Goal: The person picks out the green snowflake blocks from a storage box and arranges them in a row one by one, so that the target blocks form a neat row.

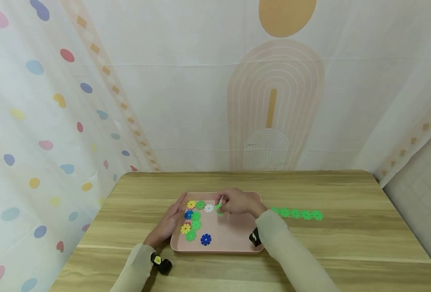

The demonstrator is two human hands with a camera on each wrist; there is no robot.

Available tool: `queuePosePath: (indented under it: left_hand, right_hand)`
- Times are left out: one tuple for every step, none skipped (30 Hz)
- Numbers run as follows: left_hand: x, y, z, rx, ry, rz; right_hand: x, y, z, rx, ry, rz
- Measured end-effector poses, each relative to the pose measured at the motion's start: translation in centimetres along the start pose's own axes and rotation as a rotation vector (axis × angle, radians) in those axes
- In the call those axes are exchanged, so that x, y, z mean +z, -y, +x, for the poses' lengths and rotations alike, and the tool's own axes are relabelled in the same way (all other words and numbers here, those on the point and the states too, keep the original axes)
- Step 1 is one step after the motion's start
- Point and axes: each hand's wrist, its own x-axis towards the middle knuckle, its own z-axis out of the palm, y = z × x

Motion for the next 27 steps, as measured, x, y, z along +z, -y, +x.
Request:
queuePosePath:
  left_hand:
    - [0.0, 0.0, 0.0, -0.001, 0.001, 0.009]
    - [0.0, 0.0, -0.1, 0.005, 0.001, 0.012]
    - [0.0, 0.0, -0.1, 0.006, 0.002, 0.016]
    - [0.0, 0.0, -0.1, 0.007, 0.002, 0.016]
    - [0.0, 0.0, -0.1, 0.002, 0.004, 0.014]
    - [0.0, 0.0, -0.1, 0.005, 0.003, 0.017]
    - [0.0, 0.0, -0.1, 0.003, 0.004, 0.017]
    - [0.0, 0.0, -0.1, 0.004, 0.003, 0.014]
    - [0.0, 0.0, -0.1, -0.002, 0.004, 0.01]
    - [0.1, 0.0, -0.2, -0.003, 0.003, 0.006]
    - [0.1, 0.1, -0.2, -0.004, 0.003, 0.001]
    - [0.1, 0.1, -0.2, -0.006, 0.003, -0.001]
    - [0.2, 0.1, -0.2, -0.01, 0.002, -0.009]
    - [0.2, 0.1, -0.2, -0.013, 0.001, -0.017]
    - [0.2, 0.1, -0.2, -0.016, 0.0, -0.022]
    - [0.2, 0.1, -0.2, -0.019, -0.002, -0.021]
    - [0.2, 0.1, -0.2, -0.02, -0.005, -0.022]
    - [0.2, 0.1, -0.3, -0.022, -0.007, -0.022]
    - [0.3, 0.1, -0.3, -0.023, -0.009, -0.024]
    - [0.3, 0.1, -0.3, -0.023, -0.009, -0.022]
    - [0.3, 0.1, -0.3, -0.025, -0.009, -0.022]
    - [0.3, 0.1, -0.3, -0.025, -0.008, -0.022]
    - [0.3, 0.1, -0.3, -0.025, -0.008, -0.027]
    - [0.3, 0.0, -0.3, -0.027, -0.005, -0.029]
    - [0.3, 0.0, -0.4, -0.028, -0.002, -0.034]
    - [0.3, 0.0, -0.4, -0.031, 0.0, -0.038]
    - [0.3, -0.1, -0.5, -0.033, 0.001, -0.043]
  right_hand:
    - [-0.4, -0.1, -0.3, -0.011, -0.009, -0.004]
    - [-0.7, -0.2, -0.6, -0.019, -0.018, -0.011]
    - [-1.0, -0.3, -1.0, -0.026, -0.03, -0.017]
    - [-1.4, -0.4, -1.3, -0.032, -0.041, -0.021]
    - [-1.7, -0.5, -1.7, -0.035, -0.055, -0.029]
    - [-2.0, -0.6, -2.0, -0.037, -0.065, -0.025]
    - [-2.3, -0.8, -2.3, -0.041, -0.075, -0.022]
    - [-2.6, -0.9, -2.7, -0.043, -0.085, -0.018]
    - [-2.9, -1.0, -3.0, -0.046, -0.093, -0.012]
    - [-3.2, -1.2, -3.4, -0.049, -0.098, -0.006]
    - [-3.5, -1.4, -3.7, -0.051, -0.103, -0.005]
    - [-3.7, -1.5, -4.0, -0.049, -0.109, 0.003]
    - [-4.0, -1.7, -4.4, -0.045, -0.118, 0.002]
    - [-4.3, -1.9, -4.8, -0.042, -0.124, 0.002]
    - [-4.6, -2.1, -5.1, -0.041, -0.13, 0.004]
    - [-4.9, -2.4, -5.5, -0.037, -0.136, 0.006]
    - [-5.2, -2.5, -5.9, -0.033, -0.143, 0.013]
    - [-5.6, -2.7, -6.4, -0.031, -0.149, 0.022]
    - [-5.9, -2.8, -6.9, -0.031, -0.155, 0.026]
    - [-6.2, -3.0, -7.3, -0.036, -0.162, 0.035]
    - [-6.5, -3.1, -7.8, -0.038, -0.171, 0.044]
    - [-6.7, -3.3, -8.3, -0.036, -0.182, 0.05]
    - [-7.0, -3.4, -8.8, -0.035, -0.196, 0.053]
    - [-7.2, -3.6, -9.3, -0.035, -0.212, 0.053]
    - [-7.4, -3.9, -9.7, -0.03, -0.232, 0.059]
    - [-7.7, -4.2, -10.2, -0.027, -0.249, 0.062]
    - [-7.8, -4.5, -10.6, -0.018, -0.266, 0.071]
